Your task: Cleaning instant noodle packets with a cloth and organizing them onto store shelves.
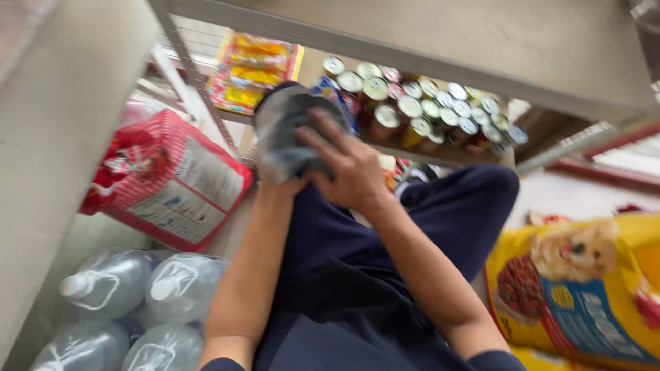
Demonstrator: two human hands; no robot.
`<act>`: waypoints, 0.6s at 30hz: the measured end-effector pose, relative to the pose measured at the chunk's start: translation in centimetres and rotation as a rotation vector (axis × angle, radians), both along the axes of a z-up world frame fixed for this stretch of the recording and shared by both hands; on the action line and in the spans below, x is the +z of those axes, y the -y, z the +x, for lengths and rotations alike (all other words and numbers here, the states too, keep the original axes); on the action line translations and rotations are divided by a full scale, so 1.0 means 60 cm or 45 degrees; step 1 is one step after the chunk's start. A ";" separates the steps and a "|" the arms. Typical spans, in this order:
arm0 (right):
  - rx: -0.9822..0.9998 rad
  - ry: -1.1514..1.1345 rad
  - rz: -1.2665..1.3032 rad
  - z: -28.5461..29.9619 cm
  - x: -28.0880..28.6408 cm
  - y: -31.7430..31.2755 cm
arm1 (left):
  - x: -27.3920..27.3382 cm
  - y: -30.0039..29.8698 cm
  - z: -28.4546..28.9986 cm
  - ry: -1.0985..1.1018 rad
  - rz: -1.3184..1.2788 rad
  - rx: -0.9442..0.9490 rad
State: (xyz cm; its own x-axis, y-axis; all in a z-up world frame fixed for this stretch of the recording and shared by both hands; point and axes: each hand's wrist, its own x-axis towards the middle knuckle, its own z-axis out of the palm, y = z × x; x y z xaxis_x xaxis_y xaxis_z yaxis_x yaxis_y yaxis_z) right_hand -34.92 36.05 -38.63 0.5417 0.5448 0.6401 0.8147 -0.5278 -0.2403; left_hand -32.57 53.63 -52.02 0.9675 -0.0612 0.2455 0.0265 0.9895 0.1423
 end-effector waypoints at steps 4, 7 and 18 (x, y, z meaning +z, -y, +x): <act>-0.199 -0.160 0.046 0.015 0.037 0.003 | 0.056 0.012 0.011 0.060 0.006 -0.029; -0.176 -0.136 0.015 -0.009 0.045 -0.004 | 0.074 0.014 -0.006 0.070 0.007 -0.094; -0.195 0.011 0.008 -0.008 0.053 0.008 | 0.135 0.028 -0.023 0.018 0.018 -0.040</act>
State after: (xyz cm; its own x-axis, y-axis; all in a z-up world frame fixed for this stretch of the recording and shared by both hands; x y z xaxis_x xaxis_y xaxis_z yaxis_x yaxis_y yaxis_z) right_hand -35.38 35.55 -35.48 0.6126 0.4518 0.6485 0.7267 -0.6447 -0.2373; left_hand -33.95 51.96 -43.91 0.9616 -0.0948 0.2577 0.0551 0.9860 0.1571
